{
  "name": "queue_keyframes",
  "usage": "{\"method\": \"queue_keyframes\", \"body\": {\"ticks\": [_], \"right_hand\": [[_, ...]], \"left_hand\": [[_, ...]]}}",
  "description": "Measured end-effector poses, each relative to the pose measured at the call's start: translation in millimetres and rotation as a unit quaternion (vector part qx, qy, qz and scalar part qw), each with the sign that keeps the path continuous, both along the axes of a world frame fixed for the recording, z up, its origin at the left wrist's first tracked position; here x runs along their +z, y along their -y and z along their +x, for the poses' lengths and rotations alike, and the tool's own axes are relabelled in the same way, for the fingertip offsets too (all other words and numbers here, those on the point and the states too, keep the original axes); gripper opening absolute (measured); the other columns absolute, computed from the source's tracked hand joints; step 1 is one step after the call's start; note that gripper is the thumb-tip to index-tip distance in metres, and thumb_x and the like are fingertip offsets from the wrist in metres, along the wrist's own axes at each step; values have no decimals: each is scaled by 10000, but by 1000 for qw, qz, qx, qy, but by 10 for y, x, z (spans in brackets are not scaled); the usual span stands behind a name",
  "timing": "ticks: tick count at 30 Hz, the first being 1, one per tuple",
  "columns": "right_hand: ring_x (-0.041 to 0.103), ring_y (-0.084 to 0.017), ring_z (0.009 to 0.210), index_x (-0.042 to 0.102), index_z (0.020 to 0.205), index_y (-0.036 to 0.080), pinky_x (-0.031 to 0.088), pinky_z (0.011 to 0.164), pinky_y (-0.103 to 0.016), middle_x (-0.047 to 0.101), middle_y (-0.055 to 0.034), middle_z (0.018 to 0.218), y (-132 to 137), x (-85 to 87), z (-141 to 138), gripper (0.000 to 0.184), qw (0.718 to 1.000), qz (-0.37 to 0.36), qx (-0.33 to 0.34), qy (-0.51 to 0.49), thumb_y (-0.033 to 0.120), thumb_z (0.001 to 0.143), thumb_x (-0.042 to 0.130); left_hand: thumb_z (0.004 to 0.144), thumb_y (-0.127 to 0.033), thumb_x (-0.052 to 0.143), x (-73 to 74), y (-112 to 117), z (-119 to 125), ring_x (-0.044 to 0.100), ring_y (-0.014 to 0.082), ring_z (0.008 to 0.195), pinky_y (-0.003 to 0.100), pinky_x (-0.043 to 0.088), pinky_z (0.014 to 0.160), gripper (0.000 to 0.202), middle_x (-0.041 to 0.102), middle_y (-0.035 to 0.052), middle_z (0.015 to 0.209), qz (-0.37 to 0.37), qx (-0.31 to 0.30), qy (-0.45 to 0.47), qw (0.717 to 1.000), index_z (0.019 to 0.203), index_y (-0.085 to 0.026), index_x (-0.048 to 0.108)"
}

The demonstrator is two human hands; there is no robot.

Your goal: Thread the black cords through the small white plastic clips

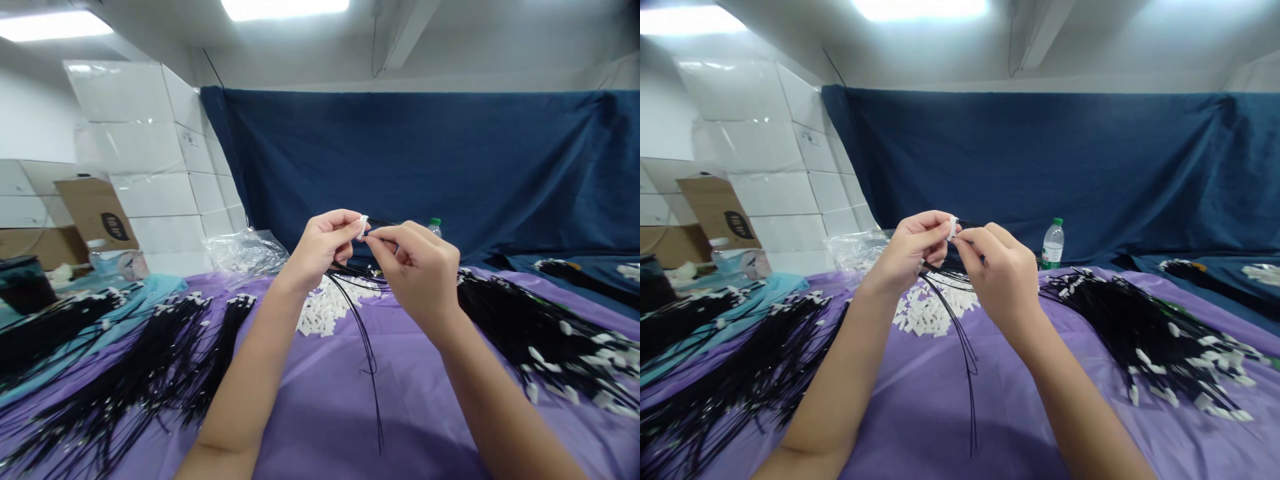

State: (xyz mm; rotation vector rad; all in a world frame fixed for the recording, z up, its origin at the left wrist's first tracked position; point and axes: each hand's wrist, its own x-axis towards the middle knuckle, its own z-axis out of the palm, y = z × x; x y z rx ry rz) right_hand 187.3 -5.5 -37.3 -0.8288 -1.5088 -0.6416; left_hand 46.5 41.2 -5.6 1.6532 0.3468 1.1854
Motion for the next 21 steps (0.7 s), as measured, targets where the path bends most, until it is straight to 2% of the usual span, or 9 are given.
{"method": "queue_keyframes", "body": {"ticks": [5,10,14,18,20,21], "right_hand": [[484,-75,549,652,731,174,337,526,-207,567,13,619,16,-24,-38,164,1000,-10,-21,-2,191,872,570],[506,-81,565,657,739,178,344,523,-213,583,8,626,5,-37,-52,169,1000,-9,-27,-1,198,880,565],[536,-101,608,677,835,200,406,578,-230,615,-10,694,7,-12,-31,135,1000,4,-24,-3,210,889,554],[566,-168,779,675,947,220,448,691,-299,628,-74,918,121,16,-17,121,995,81,-59,-8,214,845,611],[565,-172,784,666,934,218,446,714,-306,626,-70,883,223,27,-21,117,994,101,-34,12,188,828,625],[561,-156,740,661,906,214,442,694,-289,626,-54,823,277,32,-27,94,996,84,-6,24,180,829,621]], "left_hand": [[781,-287,682,-4,-5,0,322,14,420,167,245,403,143,419,-41,569,-9,2,1,1000,775,-149,646],[781,-285,682,-5,-3,-10,314,15,412,172,232,400,141,402,-41,547,0,6,0,1000,764,-148,655],[774,-286,686,9,-3,-14,329,14,413,170,235,392,140,455,-31,588,1,10,6,1000,789,-152,649],[780,-291,671,31,-33,-45,340,6,406,161,194,365,153,495,-15,659,-7,50,27,998,792,-143,637],[783,-280,663,39,-60,-76,338,-3,404,155,182,358,144,509,-7,715,-15,66,46,997,795,-140,635],[784,-275,660,43,-74,-94,338,-7,405,152,181,355,137,513,-4,740,-22,70,56,996,797,-140,634]]}}
